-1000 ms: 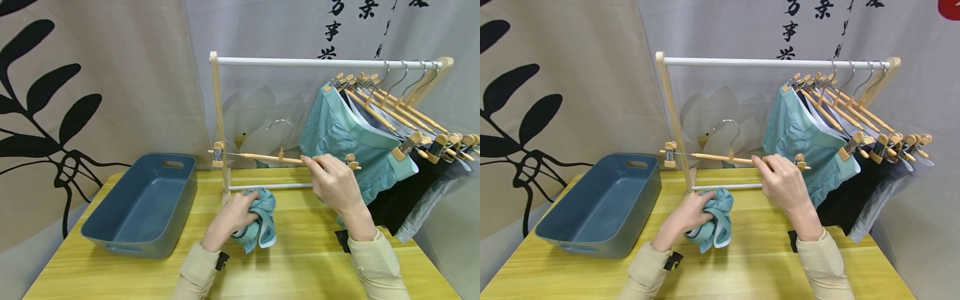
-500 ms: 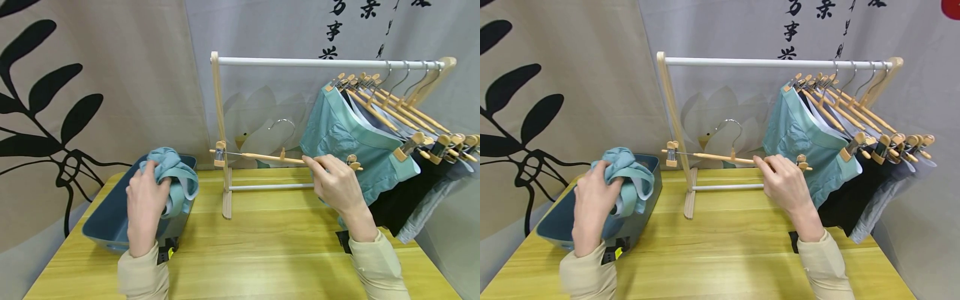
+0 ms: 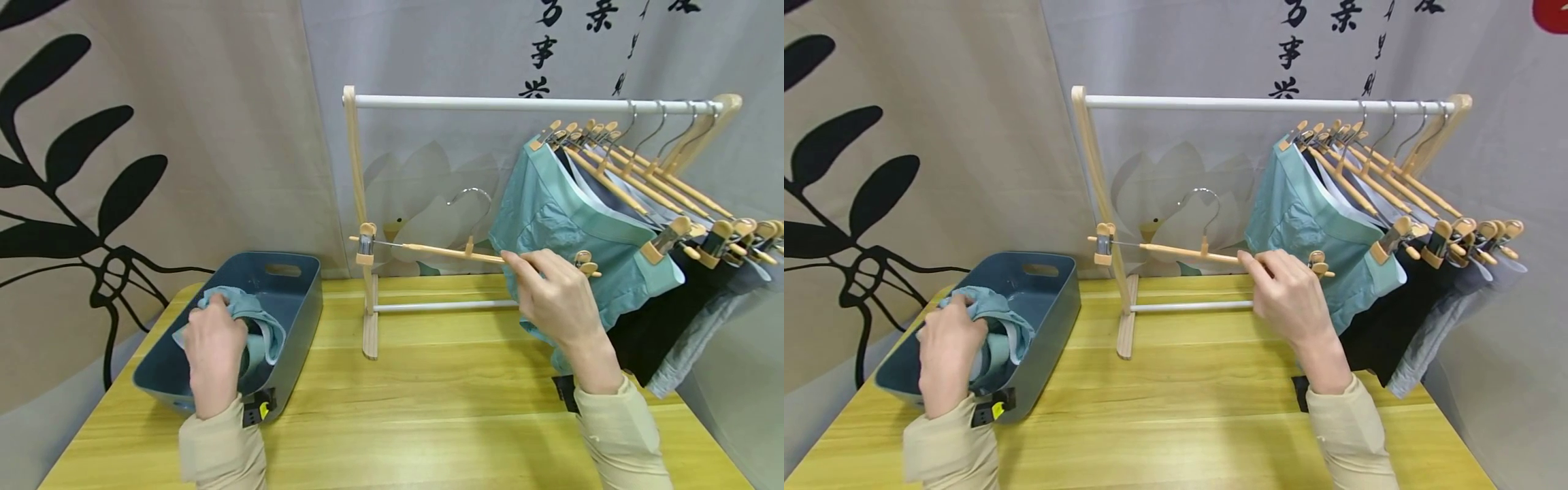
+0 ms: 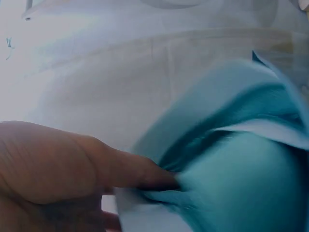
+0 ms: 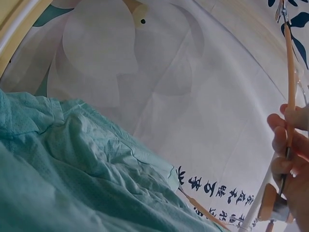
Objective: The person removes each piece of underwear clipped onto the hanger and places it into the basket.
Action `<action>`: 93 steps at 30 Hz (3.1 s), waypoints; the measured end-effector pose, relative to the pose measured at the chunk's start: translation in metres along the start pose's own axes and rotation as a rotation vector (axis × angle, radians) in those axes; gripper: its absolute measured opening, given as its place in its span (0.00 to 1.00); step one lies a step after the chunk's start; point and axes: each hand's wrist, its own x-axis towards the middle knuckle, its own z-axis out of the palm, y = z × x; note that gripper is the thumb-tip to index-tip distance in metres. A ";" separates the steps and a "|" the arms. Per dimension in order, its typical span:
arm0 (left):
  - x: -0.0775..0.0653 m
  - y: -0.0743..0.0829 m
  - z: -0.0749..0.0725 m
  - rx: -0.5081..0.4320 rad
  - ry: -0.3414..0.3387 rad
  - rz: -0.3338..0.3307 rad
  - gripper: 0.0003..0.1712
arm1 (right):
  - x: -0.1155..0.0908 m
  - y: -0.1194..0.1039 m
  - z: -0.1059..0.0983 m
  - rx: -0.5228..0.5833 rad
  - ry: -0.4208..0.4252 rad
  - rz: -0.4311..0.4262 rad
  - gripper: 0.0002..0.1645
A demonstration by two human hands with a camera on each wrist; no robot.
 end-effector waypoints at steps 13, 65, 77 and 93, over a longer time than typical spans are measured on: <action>0.003 0.016 0.013 0.018 -0.188 -0.070 0.23 | 0.006 0.005 -0.008 -0.035 0.020 0.022 0.18; 0.052 0.106 0.136 -0.518 -0.070 0.485 0.34 | 0.057 0.011 -0.037 -0.165 -0.018 0.129 0.15; 0.055 0.105 0.137 -0.460 -0.019 0.526 0.34 | 0.081 0.008 -0.042 -0.204 -0.067 0.148 0.18; 0.053 0.105 0.136 -0.431 0.027 0.546 0.34 | 0.129 -0.006 -0.021 -0.331 -0.147 0.078 0.16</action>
